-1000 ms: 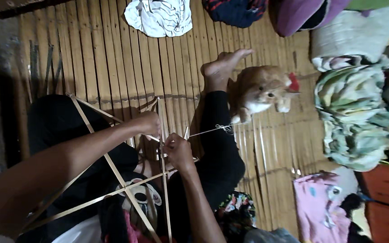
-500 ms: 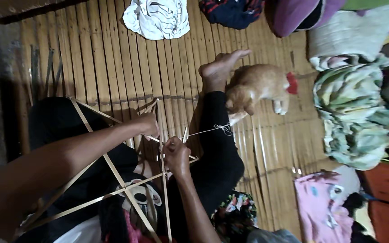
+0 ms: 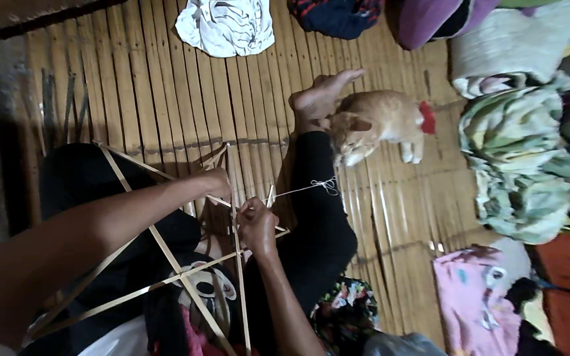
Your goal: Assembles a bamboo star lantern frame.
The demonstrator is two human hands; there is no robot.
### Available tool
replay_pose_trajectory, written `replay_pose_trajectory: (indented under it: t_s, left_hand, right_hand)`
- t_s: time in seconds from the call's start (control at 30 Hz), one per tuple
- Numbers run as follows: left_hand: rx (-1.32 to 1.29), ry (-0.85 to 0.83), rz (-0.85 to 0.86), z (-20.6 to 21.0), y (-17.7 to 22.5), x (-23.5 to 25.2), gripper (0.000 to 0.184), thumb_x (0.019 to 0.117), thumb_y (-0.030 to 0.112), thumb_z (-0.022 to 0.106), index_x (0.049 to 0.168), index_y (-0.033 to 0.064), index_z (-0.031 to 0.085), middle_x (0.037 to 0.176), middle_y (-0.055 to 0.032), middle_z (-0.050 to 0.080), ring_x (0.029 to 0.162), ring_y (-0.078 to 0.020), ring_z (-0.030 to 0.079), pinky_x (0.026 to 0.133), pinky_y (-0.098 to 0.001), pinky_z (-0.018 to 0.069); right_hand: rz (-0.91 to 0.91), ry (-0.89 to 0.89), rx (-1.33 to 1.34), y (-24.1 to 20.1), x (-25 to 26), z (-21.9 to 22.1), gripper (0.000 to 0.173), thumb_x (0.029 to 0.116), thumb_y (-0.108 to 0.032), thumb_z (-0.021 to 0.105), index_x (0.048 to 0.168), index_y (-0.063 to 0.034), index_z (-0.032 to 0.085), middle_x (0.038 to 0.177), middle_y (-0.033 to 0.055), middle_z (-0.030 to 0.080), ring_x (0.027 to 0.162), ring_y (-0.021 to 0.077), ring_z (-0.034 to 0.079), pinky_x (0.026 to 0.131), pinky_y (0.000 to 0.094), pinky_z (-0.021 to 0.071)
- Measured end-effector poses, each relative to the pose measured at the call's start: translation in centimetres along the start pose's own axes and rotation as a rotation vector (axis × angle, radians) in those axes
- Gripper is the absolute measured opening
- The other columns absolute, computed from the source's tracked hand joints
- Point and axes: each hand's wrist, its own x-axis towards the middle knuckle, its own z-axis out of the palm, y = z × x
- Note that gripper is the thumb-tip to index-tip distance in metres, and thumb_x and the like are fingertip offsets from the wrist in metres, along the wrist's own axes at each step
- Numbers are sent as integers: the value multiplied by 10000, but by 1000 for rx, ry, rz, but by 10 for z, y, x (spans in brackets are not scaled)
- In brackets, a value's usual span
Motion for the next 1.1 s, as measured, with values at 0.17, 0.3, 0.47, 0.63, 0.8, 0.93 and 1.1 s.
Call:
replay_pose_trajectory:
  t_s: [0.17, 0.3, 0.47, 0.63, 0.8, 0.93, 1.1]
  left_hand:
    - [-65, -82, -9, -4, 1, -5, 164, 1012, 59, 593, 1122, -46, 653, 1022, -129, 654, 844, -162, 602, 806, -341, 504]
    - [-66, -117, 10, -6, -1, -3, 171, 1029, 61, 565, 1125, -50, 650, 1043, -128, 654, 853, -154, 596, 808, -334, 495]
    - [-70, -120, -17, -7, 0, -2, 156, 1017, 50, 575, 1109, -46, 656, 1018, -117, 656, 835, -146, 594, 795, -325, 494]
    - [-56, -117, -52, -7, 3, -2, 189, 1027, 73, 578, 1154, -41, 659, 1045, -125, 665, 872, -159, 616, 832, -335, 506]
    - [-47, -128, -56, -7, 2, 1, 192, 1039, 90, 576, 1153, -45, 653, 1036, -125, 664, 848, -151, 615, 811, -325, 509]
    - [-8, -158, -36, -8, 3, 5, 142, 1023, 60, 574, 1101, -33, 649, 971, -107, 641, 774, -132, 577, 747, -302, 493]
    - [55, -169, -2, -6, 1, 4, 105, 1012, 74, 589, 991, -16, 639, 861, -71, 594, 718, -123, 528, 704, -293, 462]
  right_hand:
    - [47, -23, -12, -3, 3, -1, 120, 921, 0, 692, 1031, -7, 644, 750, 53, 700, 580, 100, 635, 607, 289, 537]
    - [58, -24, 2, -3, 3, 0, 118, 921, 5, 691, 1026, -2, 637, 739, 49, 698, 572, 91, 629, 594, 276, 533]
    - [23, 6, 21, 1, 2, 3, 107, 919, 10, 693, 1009, 3, 636, 728, 44, 697, 564, 81, 621, 586, 266, 522]
    - [-5, 26, 57, 5, 1, 5, 101, 913, 20, 688, 996, 3, 634, 716, 42, 693, 548, 63, 608, 569, 245, 511]
    - [-14, 18, 47, 6, 2, 4, 99, 916, 14, 686, 1000, -5, 638, 721, 37, 700, 562, 65, 619, 582, 253, 519]
    - [-5, 8, 34, 5, 2, 3, 102, 919, 5, 693, 1010, 1, 647, 713, 34, 694, 567, 75, 614, 592, 263, 514]
    - [16, -9, -12, 2, 1, 1, 113, 923, -14, 693, 1033, -18, 666, 746, 40, 713, 614, 93, 648, 634, 291, 533]
